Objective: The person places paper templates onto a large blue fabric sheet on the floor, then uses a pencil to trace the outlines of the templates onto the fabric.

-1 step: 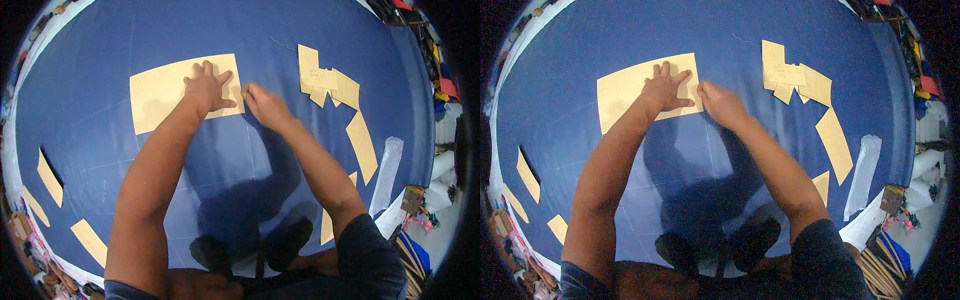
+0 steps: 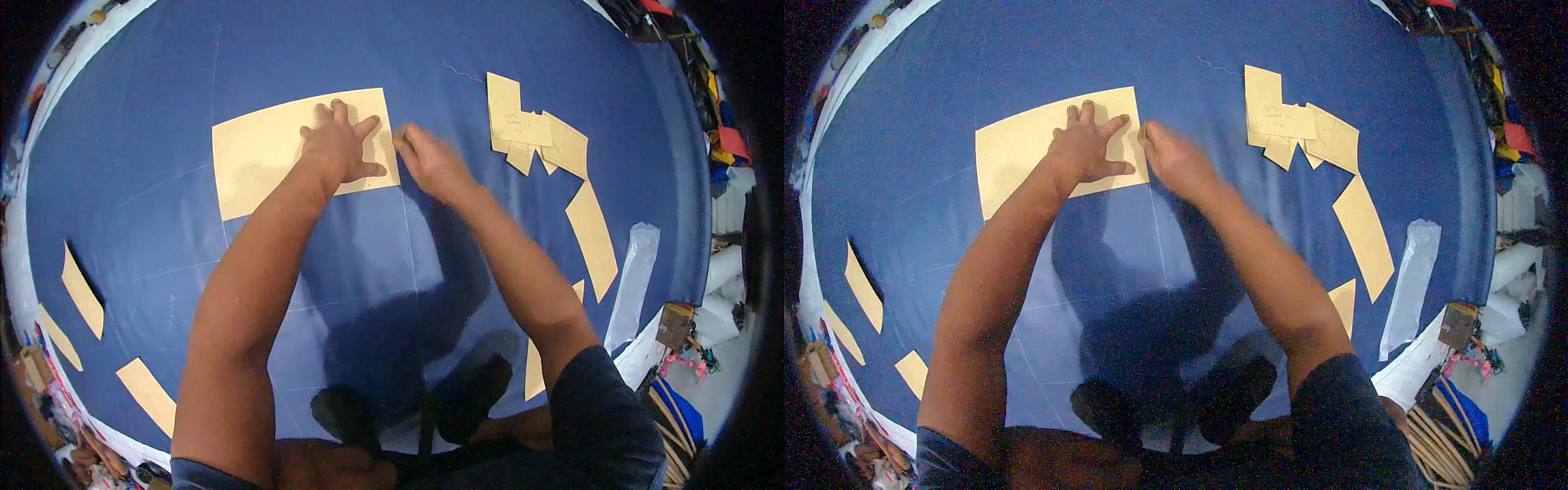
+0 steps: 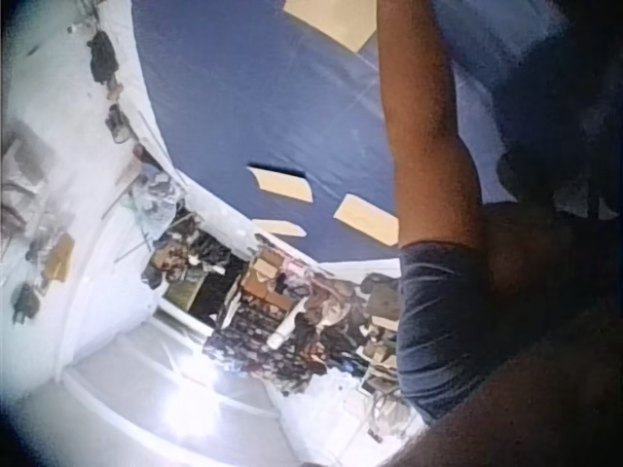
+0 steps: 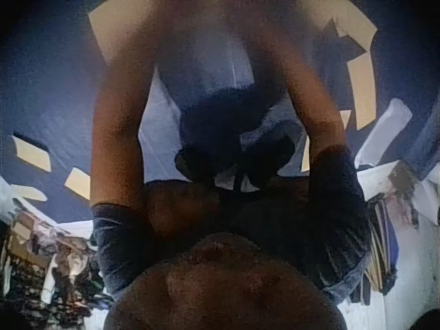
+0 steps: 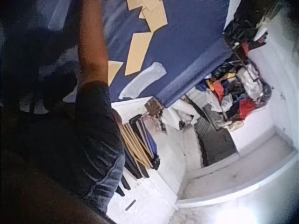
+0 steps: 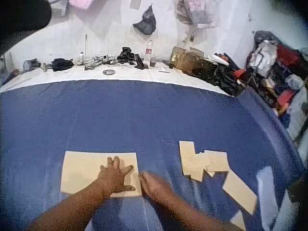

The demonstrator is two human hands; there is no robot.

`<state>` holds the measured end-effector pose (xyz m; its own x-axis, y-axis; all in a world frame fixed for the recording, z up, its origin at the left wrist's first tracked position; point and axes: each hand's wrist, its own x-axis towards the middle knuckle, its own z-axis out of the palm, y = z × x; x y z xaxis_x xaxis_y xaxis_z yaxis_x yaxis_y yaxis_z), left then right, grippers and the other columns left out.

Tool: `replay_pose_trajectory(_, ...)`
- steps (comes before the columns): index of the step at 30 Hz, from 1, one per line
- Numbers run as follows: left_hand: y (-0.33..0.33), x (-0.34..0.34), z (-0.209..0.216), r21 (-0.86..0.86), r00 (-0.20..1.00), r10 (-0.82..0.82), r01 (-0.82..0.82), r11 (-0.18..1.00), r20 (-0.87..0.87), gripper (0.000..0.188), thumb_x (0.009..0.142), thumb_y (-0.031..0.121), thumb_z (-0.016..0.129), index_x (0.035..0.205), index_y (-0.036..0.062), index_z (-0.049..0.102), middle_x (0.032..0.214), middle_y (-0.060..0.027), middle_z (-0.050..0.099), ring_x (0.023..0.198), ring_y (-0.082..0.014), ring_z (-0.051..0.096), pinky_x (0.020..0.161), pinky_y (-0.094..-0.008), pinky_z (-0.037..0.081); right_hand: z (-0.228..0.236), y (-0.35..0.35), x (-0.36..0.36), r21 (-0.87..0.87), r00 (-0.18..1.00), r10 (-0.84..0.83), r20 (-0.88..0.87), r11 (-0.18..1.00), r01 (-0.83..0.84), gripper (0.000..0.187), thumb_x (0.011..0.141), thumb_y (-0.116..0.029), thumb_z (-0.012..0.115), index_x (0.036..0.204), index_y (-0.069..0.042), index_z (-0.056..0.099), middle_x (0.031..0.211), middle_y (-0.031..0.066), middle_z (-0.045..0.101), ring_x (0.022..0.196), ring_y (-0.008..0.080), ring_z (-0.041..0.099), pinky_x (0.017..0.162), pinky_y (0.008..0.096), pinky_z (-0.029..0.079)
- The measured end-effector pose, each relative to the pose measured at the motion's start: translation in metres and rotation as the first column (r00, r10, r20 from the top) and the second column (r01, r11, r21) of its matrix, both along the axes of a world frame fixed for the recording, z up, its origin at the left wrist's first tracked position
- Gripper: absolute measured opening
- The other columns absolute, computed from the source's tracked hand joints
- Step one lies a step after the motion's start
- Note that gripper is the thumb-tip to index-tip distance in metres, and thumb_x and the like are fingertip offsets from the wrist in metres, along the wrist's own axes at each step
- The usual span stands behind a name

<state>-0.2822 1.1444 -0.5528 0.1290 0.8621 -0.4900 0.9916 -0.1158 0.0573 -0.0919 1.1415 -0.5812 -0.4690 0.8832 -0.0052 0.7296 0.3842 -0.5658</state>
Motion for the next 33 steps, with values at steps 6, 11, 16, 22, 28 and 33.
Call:
replay_pose_trajectory(6, -0.001, 0.000, -0.001, 0.040, 0.999, -0.002, 0.001, 0.999, 0.034, 0.097, 0.074, 0.073, 0.074, 0.157, 0.0386, 0.036, 0.164, -0.0260, 0.021, 0.150, -0.0509, 0.024, 0.111, -0.0668, 0.038, -0.007, 0.070, -0.027, 0.123, 0.992, -0.084, -0.094, 0.988, 0.096, 0.025, 0.103, -0.030, 0.053, 0.107, -0.007, 0.063, 0.104, 0.0206, 0.071, 0.093, 0.0439, 0.067, 0.078, 0.0532, 0.054)
replay_pose_trajectory(11, -0.006, 0.000, -0.001, 0.047, 0.999, 0.003, -0.005, 0.999, 0.043, 0.095, 0.076, 0.072, 0.073, 0.157, 0.0388, 0.035, 0.166, -0.0231, 0.019, 0.151, -0.0486, 0.022, 0.113, -0.0656, 0.037, 0.002, 0.057, -0.001, 0.201, 0.929, -0.104, -0.356, 0.962, 0.185, 0.025, 0.103, -0.026, 0.057, 0.118, -0.007, 0.064, 0.089, 0.0138, 0.072, 0.082, 0.0345, 0.072, 0.076, 0.0434, 0.056)
replay_pose_trajectory(16, -0.016, -0.014, -0.020, 0.123, 0.998, -0.011, 0.003, 0.992, 0.067, 0.098, 0.076, 0.077, 0.069, 0.158, 0.0363, 0.033, 0.165, -0.0266, 0.018, 0.150, -0.0506, 0.022, 0.112, -0.0673, 0.035, 0.054, -0.007, 0.091, -0.121, 0.990, 0.123, 0.063, 0.986, -0.114, 0.022, 0.103, -0.023, 0.055, 0.116, -0.007, 0.062, 0.099, 0.0138, 0.068, 0.092, 0.0311, 0.069, 0.080, 0.0439, 0.055)
replay_pose_trajectory(22, -0.067, -0.015, -0.025, 0.226, 0.992, 0.011, -0.040, 0.973, 0.128, 0.092, 0.085, 0.075, 0.060, 0.159, 0.0259, 0.035, 0.165, -0.0273, 0.019, 0.151, -0.0482, 0.022, 0.115, -0.0643, 0.031, 0.155, -0.118, 0.222, -0.251, 0.847, 0.361, 0.390, 0.927, -0.279, 0.017, 0.102, -0.022, 0.053, 0.111, -0.007, 0.059, 0.098, 0.0177, 0.063, 0.093, 0.0409, 0.063, 0.082, 0.0501, 0.052)
replay_pose_trajectory(28, -0.207, -0.012, -0.036, 0.163, 0.849, -0.206, 0.144, 0.976, 0.487, 0.087, 0.088, 0.065, 0.065, 0.153, 0.0104, 0.045, 0.161, -0.0368, 0.020, 0.151, -0.0530, 0.017, 0.122, -0.0574, 0.021, 0.108, -0.172, 0.273, -0.398, 0.877, 0.137, 0.460, 0.915, 0.065, 0.027, 0.104, -0.031, 0.051, 0.118, -0.009, 0.060, 0.114, 0.0175, 0.065, 0.105, 0.0400, 0.064, 0.088, 0.0506, 0.053)
replay_pose_trajectory(33, -0.252, -0.012, 0.000, 0.074, 0.562, -0.020, -0.074, 0.994, 0.827, 0.061, 0.090, 0.029, 0.074, 0.143, 0.0086, 0.054, 0.159, -0.0279, 0.031, 0.147, -0.0462, 0.031, 0.119, -0.0501, 0.032, 0.052, -0.141, 0.201, -0.301, 0.823, 0.504, 0.262, 0.853, -0.427, 0.028, 0.103, -0.030, 0.053, 0.122, -0.011, 0.061, 0.127, 0.0156, 0.064, 0.119, 0.0377, 0.060, 0.098, 0.0510, 0.049)
